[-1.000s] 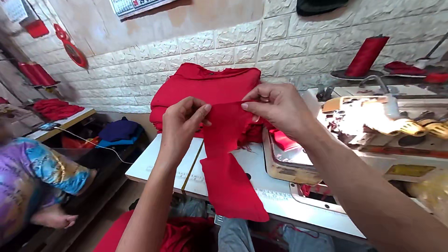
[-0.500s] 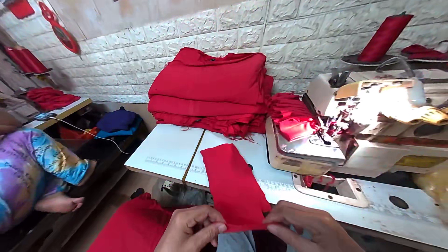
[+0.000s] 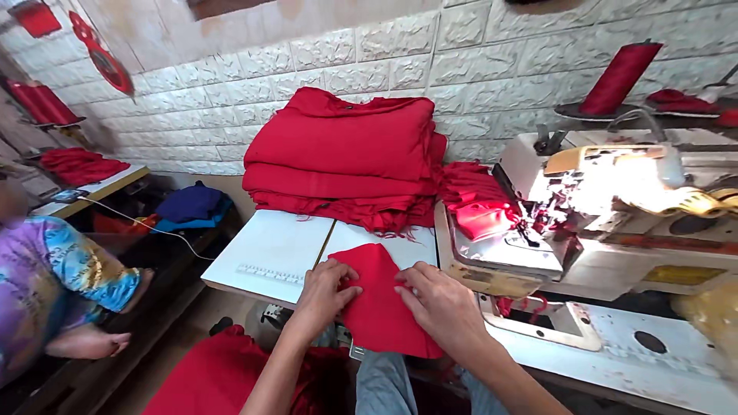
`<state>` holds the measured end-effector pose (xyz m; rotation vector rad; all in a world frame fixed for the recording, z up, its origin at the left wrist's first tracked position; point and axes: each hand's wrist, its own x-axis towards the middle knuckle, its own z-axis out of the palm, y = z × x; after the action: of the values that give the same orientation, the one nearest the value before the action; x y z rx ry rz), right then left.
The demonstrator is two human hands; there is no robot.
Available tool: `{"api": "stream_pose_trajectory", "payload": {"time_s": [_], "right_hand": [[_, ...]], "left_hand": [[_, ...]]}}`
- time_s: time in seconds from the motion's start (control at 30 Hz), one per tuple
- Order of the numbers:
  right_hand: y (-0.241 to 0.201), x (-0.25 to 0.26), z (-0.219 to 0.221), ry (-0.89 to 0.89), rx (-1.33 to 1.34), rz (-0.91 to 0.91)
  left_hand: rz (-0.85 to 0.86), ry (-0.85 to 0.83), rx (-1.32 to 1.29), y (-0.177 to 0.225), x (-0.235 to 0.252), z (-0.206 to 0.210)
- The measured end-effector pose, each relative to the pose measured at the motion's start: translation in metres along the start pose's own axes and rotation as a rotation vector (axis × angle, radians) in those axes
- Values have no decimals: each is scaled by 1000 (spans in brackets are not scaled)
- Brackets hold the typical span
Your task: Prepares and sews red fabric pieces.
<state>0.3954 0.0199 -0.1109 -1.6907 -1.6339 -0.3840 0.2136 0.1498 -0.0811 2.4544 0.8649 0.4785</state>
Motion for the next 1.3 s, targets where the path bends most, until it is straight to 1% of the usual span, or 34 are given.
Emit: {"api": "stream_pose_trajectory", "payload": {"time_s": [0.03, 0.1, 0.2, 0.27, 0.37, 0.43, 0.5, 0.6, 0.67, 0.87, 0.93, 1.07, 1.2, 1.3], "right_hand": [[-1, 3, 2, -13, 43, -21], [-4, 10, 7, -121, 139, -22], [-6, 24, 13, -344, 251, 55], [-6, 28, 15, -407, 304, 96], [-5, 27, 12, -350, 396, 87], [-5, 26, 5, -352, 487, 140], [-5, 24, -2, -348, 594, 197], [-5, 20, -10, -273, 751, 213], [-7, 17, -15, -228, 827, 206], [-9, 5, -20, -79, 928, 163], [-11, 1, -19, -30, 961, 160], [-13, -5, -16, 60, 1031, 165], [-14, -8, -12, 135, 1073, 219], [-11, -10, -9, 159, 1049, 186]], "left_hand": [[9, -2, 1, 0, 0, 0], [37, 6, 10, 0, -2, 0], [181, 110, 28, -8, -7, 9], [235, 145, -32, -12, -11, 13], [206, 77, -139, -11, -16, 9], [180, 70, -261, -11, -19, 9], [132, 82, -463, -5, -21, 9], [122, 76, -809, 8, -24, 12], [110, 95, -921, 18, -26, 12], [266, 145, -826, 29, -24, 12], [283, 177, -765, 34, -24, 13], [288, 309, -576, 39, -22, 14], [332, 350, -494, 41, -21, 13], [376, 409, -389, 42, -19, 15]]}}
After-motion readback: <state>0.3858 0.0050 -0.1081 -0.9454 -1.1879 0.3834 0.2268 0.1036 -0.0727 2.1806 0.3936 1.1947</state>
